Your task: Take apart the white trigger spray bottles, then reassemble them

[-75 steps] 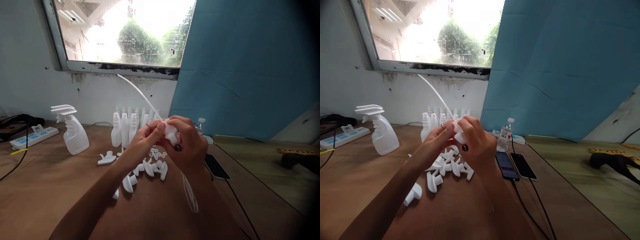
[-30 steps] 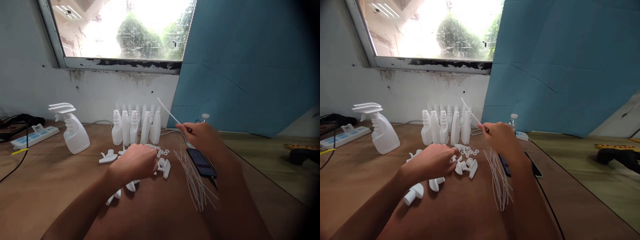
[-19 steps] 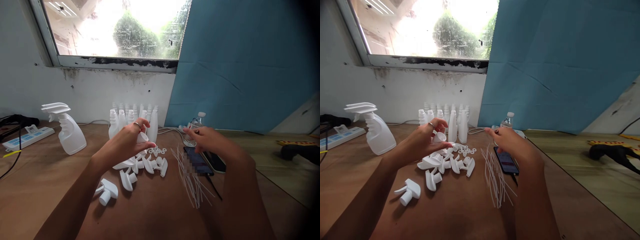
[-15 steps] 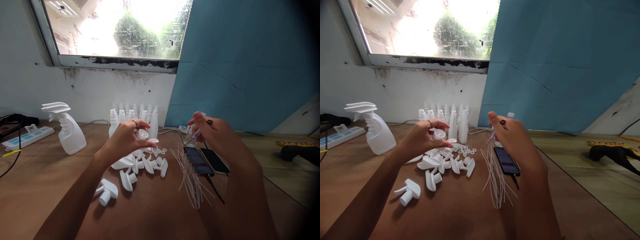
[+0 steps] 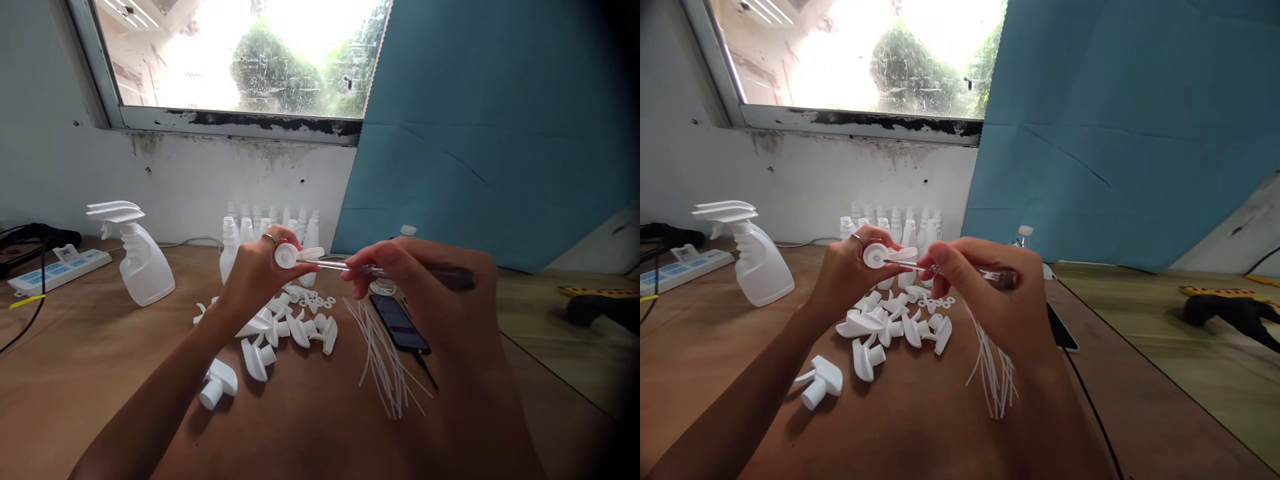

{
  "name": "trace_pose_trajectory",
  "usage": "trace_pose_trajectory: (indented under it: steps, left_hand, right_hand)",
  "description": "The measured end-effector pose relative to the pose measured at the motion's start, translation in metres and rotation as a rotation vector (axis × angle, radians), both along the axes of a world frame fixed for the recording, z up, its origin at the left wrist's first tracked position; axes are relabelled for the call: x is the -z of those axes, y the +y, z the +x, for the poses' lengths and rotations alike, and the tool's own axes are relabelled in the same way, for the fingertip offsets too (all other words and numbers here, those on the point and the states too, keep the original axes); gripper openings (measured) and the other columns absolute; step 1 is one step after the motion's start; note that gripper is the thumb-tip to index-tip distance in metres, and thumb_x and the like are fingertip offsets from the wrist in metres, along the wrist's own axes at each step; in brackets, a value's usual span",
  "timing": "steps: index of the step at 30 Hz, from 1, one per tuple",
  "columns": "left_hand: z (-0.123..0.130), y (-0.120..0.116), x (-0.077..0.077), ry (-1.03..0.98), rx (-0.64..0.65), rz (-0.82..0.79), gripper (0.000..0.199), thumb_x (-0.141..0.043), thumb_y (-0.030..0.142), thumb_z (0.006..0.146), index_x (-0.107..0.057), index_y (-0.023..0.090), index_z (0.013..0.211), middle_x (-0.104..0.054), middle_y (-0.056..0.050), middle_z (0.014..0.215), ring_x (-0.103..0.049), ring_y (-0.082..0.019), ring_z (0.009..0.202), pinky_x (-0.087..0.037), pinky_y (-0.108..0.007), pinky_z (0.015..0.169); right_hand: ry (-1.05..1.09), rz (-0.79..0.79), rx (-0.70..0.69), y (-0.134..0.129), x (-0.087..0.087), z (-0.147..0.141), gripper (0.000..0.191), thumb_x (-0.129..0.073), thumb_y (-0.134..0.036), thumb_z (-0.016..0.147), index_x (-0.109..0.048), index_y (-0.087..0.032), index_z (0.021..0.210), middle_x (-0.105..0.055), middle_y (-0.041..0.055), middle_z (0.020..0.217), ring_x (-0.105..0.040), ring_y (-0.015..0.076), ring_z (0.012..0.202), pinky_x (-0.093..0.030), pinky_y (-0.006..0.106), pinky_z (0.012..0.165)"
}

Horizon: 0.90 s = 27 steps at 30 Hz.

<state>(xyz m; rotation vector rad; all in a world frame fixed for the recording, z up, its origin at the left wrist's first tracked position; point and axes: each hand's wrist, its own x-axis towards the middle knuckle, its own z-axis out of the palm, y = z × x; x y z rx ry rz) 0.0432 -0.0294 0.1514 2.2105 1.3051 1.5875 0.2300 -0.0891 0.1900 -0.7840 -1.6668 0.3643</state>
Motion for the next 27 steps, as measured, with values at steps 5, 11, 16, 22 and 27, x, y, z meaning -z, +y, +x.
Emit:
trace_pose_trajectory:
  steps: [5, 11, 16, 22, 27]
  left_hand:
    - [0.001, 0.004, 0.005, 0.050, 0.016, 0.075, 0.031, -0.076, 0.044, 0.070, -0.068, 0.019, 0.086, -0.066, 0.002, 0.067, -0.055, -0.009, 0.055, -0.044, -0.019, 0.052]
    - [0.001, 0.007, 0.008, 0.050, -0.037, 0.002, 0.027, -0.068, 0.042, 0.077, -0.068, 0.015, 0.076, -0.067, -0.001, 0.068, -0.053, -0.010, 0.053, -0.040, -0.020, 0.047]
    - [0.000, 0.010, 0.007, 0.212, -0.104, 0.107, 0.022, -0.065, 0.031, 0.079, -0.065, 0.014, 0.065, -0.067, -0.002, 0.064, -0.055, -0.012, 0.056, -0.039, -0.022, 0.052]
    - [-0.002, 0.014, 0.010, 0.258, -0.011, 0.250, 0.022, -0.067, 0.035, 0.080, -0.067, 0.015, 0.070, -0.070, -0.003, 0.071, -0.060, -0.013, 0.060, -0.042, -0.023, 0.055]
    - [-0.002, 0.011, 0.008, 0.239, 0.057, 0.301, 0.027, -0.071, 0.042, 0.076, -0.067, 0.016, 0.072, -0.065, 0.001, 0.059, -0.053, -0.009, 0.049, -0.042, -0.022, 0.051]
  right_hand:
    - [-0.227, 0.137, 0.086, 0.002, 0.007, -0.003, 0.018, -0.059, -0.028, 0.089, -0.072, -0.023, 0.078, -0.065, -0.0019, 0.060, -0.060, 0.0106, 0.051, -0.045, 0.024, 0.047]
    - [-0.503, 0.374, 0.215, 0.000, 0.015, -0.011, 0.007, -0.062, -0.018, 0.086, -0.064, -0.021, 0.093, -0.069, -0.0012, 0.076, -0.062, 0.0101, 0.061, -0.045, 0.023, 0.053]
    - [-0.580, 0.390, 0.186, 0.004, 0.018, -0.014, 0.006, -0.058, -0.018, 0.089, -0.061, -0.019, 0.084, -0.069, 0.0013, 0.078, -0.062, 0.0110, 0.063, -0.045, 0.024, 0.055]
    - [-0.268, 0.027, 0.063, 0.008, 0.010, -0.008, 0.021, -0.059, -0.026, 0.089, -0.063, -0.019, 0.070, -0.067, 0.0007, 0.064, -0.062, 0.0113, 0.055, -0.048, 0.024, 0.051]
    - [0.060, -0.233, -0.118, 0.015, 0.004, -0.001, 0.024, -0.061, -0.028, 0.086, -0.062, -0.017, 0.065, -0.068, 0.0039, 0.065, -0.066, 0.0164, 0.057, -0.058, 0.031, 0.056]
